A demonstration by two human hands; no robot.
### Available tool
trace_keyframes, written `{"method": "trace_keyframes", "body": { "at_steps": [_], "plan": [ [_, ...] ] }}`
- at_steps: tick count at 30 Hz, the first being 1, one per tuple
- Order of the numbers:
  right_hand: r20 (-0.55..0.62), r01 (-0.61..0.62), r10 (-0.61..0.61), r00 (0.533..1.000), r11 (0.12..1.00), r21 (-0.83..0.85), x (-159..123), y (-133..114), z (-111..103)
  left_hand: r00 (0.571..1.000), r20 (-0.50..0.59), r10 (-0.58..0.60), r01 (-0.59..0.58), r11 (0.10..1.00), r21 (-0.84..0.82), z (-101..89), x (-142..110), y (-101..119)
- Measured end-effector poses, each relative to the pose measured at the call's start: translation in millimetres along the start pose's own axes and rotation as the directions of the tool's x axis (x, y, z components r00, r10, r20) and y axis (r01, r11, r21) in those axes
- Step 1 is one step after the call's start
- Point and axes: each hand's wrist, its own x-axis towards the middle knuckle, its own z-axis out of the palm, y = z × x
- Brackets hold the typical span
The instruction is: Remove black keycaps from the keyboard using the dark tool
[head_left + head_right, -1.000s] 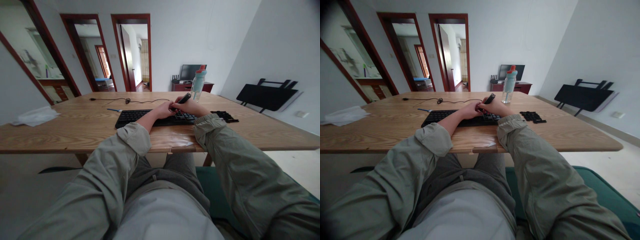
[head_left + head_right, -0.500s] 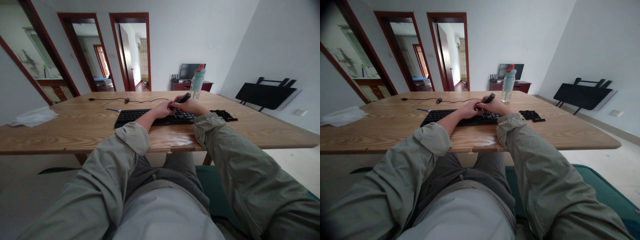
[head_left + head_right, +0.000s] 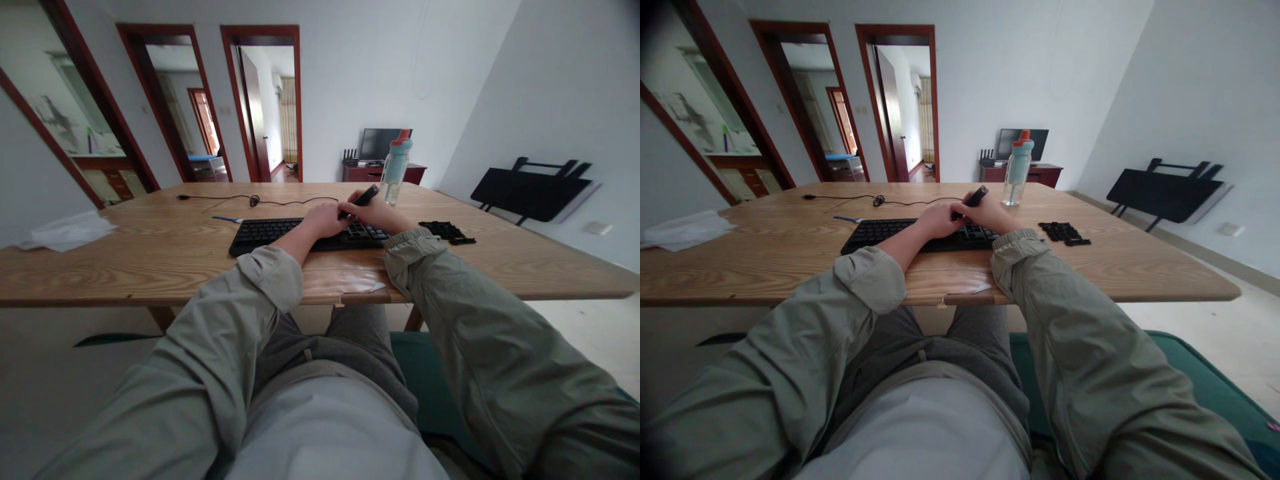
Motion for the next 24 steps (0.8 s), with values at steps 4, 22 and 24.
{"method": "trace_keyframes", "body": {
  "at_steps": [4, 22, 24],
  "plan": [
    [-0.027, 0.036, -0.035, 0.999, 0.998, 0.043, 1.3, 2.6, 0.0, 1.0, 0.007, 0.03, -0.03, 0.994, 0.104, 0.2, 1.3, 0.2],
    [-0.031, 0.104, -0.102, 0.994, 0.994, 0.04, -3.1, 12.9, -12.7, 0.999, -0.038, 0.013, -0.02, 0.984, -0.177, 6.1, 6.2, -2.0],
    [-0.055, 0.137, -0.135, 0.989, 0.99, 0.018, -3.9, 9.8, -11.9, 0.996, -0.087, 0.016, -0.028, 0.989, -0.145, 4.6, 5.6, -0.8]
  ]
}}
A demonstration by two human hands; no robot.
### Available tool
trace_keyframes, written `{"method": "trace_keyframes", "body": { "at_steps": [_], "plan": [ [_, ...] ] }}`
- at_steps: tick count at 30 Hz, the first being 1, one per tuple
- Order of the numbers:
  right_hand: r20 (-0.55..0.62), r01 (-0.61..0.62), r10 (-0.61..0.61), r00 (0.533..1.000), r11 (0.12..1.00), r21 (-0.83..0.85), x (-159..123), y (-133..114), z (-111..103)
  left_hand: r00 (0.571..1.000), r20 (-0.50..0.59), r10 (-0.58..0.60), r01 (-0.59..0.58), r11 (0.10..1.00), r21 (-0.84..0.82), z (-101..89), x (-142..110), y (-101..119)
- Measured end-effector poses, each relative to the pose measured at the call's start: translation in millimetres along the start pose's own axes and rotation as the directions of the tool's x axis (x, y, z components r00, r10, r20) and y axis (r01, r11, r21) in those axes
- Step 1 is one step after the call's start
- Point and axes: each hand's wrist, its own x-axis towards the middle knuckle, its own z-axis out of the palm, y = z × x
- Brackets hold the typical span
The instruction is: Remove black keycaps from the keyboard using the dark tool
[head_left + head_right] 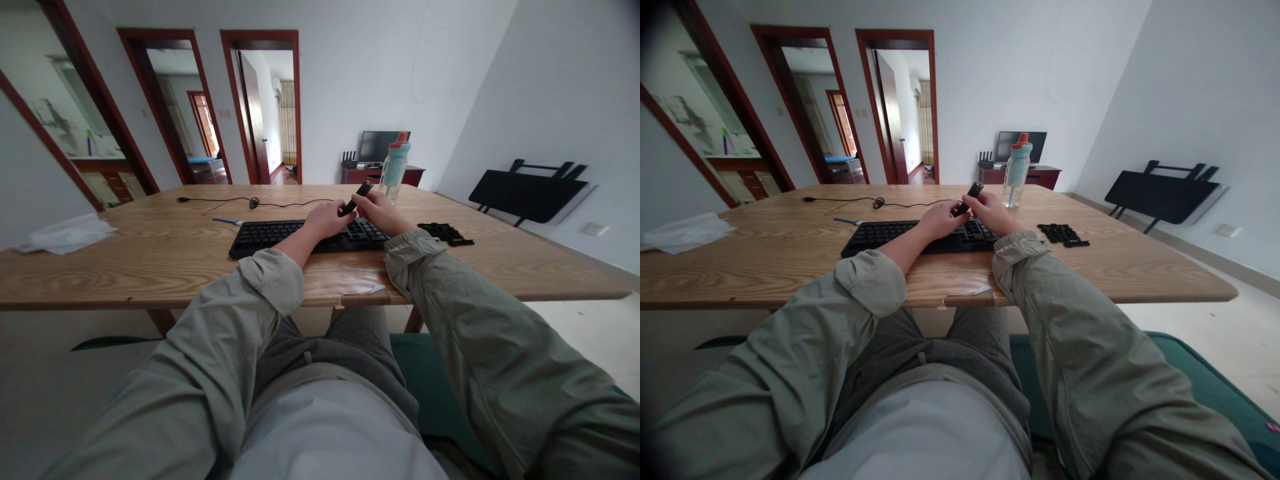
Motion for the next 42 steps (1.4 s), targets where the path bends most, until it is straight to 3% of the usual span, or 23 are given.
{"method": "trace_keyframes", "body": {
  "at_steps": [4, 17, 24, 32, 42],
  "plan": [
    [0.015, 0.042, -0.042, 0.999, 0.997, -0.057, -1.3, -4.7, -0.3, 0.998, -0.068, 0.019, -0.016, 0.999, 0.043, -4.5, -2.2, 0.6],
    [0.002, -0.006, 0.006, 1.0, 0.994, -0.107, -2.5, 3.8, -5.6, 0.998, -0.03, -0.056, 0.052, 0.992, -0.112, -8.5, -3.0, -10.5],
    [0.133, -0.043, 0.074, 0.988, 0.973, -0.228, -3.4, 13.2, 2.2, 0.996, -0.064, -0.062, 0.053, 0.99, -0.132, -7.1, -5.0, -13.2],
    [0.36, -0.013, 0.112, 0.926, 0.964, -0.267, -6.2, 10.4, 7.8, 0.995, -0.097, -0.022, 0.011, 0.994, -0.104, -5.9, -5.3, -13.6],
    [0.37, 0.012, 0.111, 0.922, 0.95, -0.313, -7.0, 4.2, 6.6, 0.994, -0.106, -0.01, -0.007, 0.988, -0.157, -2.3, -5.2, -16.2]
  ]
}}
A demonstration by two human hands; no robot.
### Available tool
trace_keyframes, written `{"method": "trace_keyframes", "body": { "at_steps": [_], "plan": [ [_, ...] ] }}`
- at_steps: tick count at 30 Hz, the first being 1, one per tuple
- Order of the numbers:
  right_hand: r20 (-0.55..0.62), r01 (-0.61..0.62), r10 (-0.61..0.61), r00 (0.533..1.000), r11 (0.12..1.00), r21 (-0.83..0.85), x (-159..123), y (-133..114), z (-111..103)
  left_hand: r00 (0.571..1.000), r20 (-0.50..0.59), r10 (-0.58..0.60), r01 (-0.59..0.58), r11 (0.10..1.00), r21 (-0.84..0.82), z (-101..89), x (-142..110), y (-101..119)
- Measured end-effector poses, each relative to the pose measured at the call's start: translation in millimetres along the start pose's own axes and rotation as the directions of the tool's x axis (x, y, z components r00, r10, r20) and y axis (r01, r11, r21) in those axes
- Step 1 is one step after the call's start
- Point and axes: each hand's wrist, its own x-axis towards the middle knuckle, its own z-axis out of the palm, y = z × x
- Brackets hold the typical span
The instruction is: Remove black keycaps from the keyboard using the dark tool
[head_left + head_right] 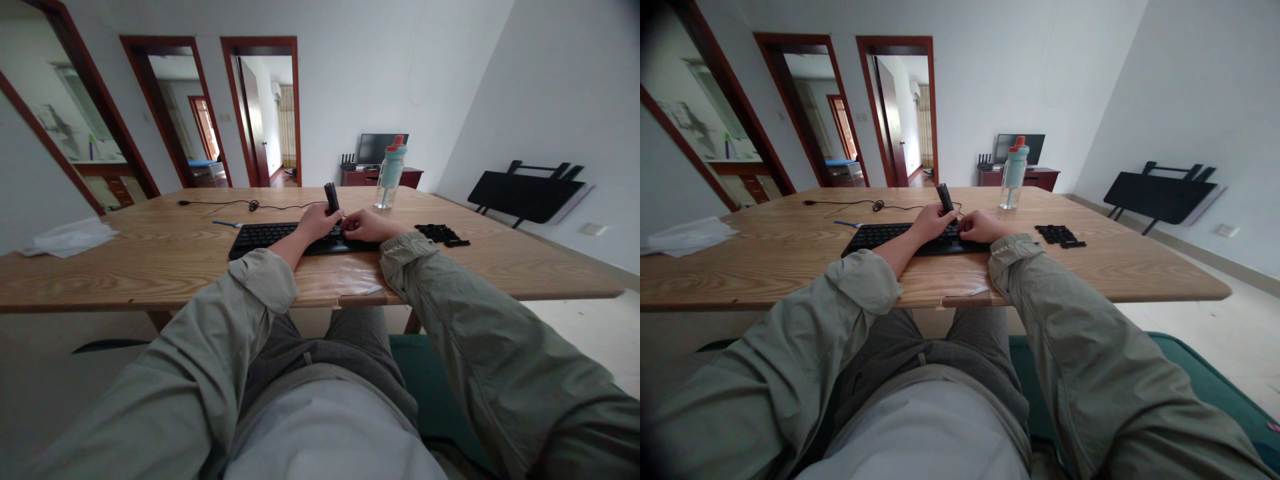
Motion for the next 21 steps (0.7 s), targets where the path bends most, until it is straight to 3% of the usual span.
{"method": "trace_keyframes", "body": {
  "at_steps": [21],
  "plan": [
    [0.006, -0.009, 0.009, 1.0, 1.0, 0.003, 1.8, 2.4, 3.1, 0.994, -0.112, -0.017, 0.016, 1.0, -0.014, 4.3, -3.5, 0.6]
  ]
}}
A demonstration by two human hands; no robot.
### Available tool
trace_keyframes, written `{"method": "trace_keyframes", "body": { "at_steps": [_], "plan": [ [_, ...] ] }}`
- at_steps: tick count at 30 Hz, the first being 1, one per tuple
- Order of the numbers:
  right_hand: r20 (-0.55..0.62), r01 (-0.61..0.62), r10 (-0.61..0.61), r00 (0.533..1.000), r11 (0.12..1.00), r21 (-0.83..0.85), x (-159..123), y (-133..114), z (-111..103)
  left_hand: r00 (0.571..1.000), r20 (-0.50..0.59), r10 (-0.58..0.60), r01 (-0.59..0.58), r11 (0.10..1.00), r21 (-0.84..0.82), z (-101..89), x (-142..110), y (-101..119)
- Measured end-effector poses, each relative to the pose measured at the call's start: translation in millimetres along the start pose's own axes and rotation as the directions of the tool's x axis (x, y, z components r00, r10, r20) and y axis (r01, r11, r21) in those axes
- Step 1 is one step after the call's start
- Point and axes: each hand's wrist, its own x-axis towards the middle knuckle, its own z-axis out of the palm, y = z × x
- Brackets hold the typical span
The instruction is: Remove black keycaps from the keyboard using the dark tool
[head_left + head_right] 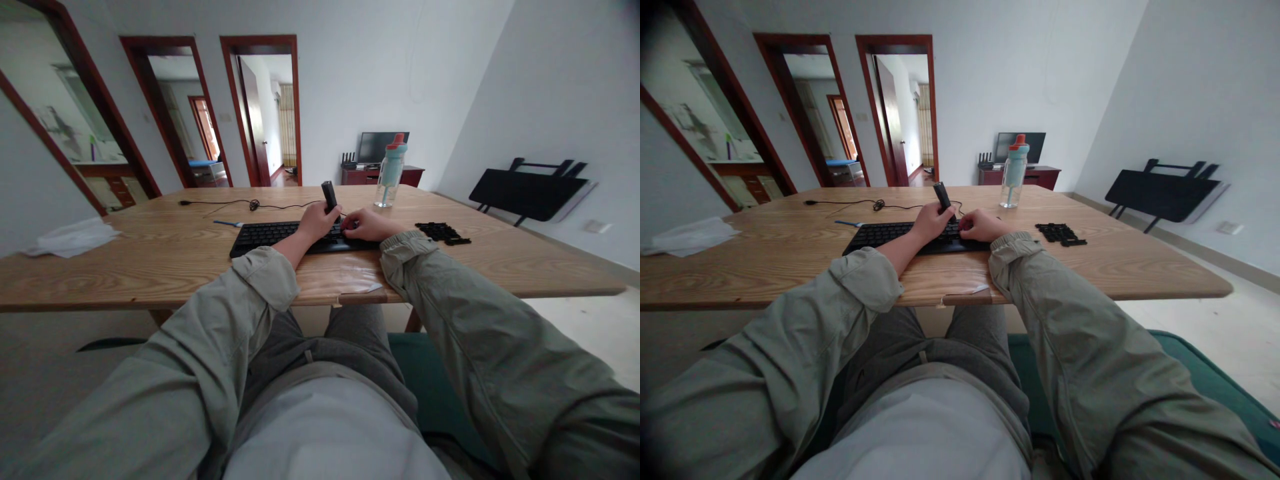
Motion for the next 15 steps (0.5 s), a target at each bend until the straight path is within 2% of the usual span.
{"method": "trace_keyframes", "body": {
  "at_steps": [5, 15],
  "plan": [
    [-0.003, 0.028, -0.029, 1.0, 0.997, -0.076, 1.2, 3.7, -0.6, 0.997, 0.003, 0.071, -0.071, 0.997, 0.0, -0.2, -1.6, 3.3],
    [0.006, 0.036, -0.035, 0.999, 0.995, -0.092, 2.5, 5.7, 0.1, 0.994, -0.041, 0.103, -0.102, 0.994, 0.034, 3.3, -2.1, 1.3]
  ]
}}
